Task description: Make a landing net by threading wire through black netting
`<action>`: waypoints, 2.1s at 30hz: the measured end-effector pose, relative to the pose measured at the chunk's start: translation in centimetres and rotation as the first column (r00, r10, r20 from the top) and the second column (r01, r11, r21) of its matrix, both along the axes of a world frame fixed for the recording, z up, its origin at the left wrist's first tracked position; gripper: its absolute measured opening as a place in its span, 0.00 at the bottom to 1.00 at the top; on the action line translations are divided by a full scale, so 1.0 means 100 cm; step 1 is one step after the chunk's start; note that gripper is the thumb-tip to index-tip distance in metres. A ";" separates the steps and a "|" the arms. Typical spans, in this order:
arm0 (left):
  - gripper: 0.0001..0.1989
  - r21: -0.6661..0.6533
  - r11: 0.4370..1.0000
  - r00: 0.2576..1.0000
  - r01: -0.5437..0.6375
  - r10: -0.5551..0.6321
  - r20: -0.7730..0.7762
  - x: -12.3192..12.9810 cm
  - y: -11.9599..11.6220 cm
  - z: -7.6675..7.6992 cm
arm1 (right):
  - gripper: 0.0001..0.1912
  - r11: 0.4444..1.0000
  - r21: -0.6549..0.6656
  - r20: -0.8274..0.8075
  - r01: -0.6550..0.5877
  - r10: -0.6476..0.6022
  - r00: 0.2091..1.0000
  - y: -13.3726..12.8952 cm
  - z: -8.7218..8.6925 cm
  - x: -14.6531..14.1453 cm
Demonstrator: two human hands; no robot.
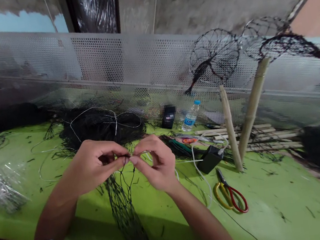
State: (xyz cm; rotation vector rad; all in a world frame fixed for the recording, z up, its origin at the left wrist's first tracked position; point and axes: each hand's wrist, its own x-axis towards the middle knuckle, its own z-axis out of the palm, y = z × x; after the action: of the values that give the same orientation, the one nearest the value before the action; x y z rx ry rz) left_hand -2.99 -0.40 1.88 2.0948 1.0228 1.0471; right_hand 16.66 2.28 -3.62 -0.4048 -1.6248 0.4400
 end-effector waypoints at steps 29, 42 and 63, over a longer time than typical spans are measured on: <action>0.07 -0.164 0.983 0.993 0.079 -0.092 -0.070 -0.008 0.004 0.006 | 0.16 0.795 0.566 0.213 0.218 -0.396 0.893 0.005 0.009 0.011; 0.04 0.250 0.968 0.980 -0.023 0.071 -0.186 -0.003 -0.004 0.002 | 0.12 0.884 0.411 0.294 0.221 -0.358 0.886 -0.002 0.007 0.009; 0.06 0.689 0.713 0.944 0.131 0.124 -0.307 -0.011 0.030 -0.017 | 0.09 0.800 -0.563 0.149 -0.206 0.344 0.927 0.004 0.018 0.019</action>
State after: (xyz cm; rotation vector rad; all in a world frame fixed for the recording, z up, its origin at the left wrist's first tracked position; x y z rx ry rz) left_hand -4.08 2.61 0.18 2.9867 0.8290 1.2407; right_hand 18.56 2.72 -1.82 -0.6650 -1.7945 1.1284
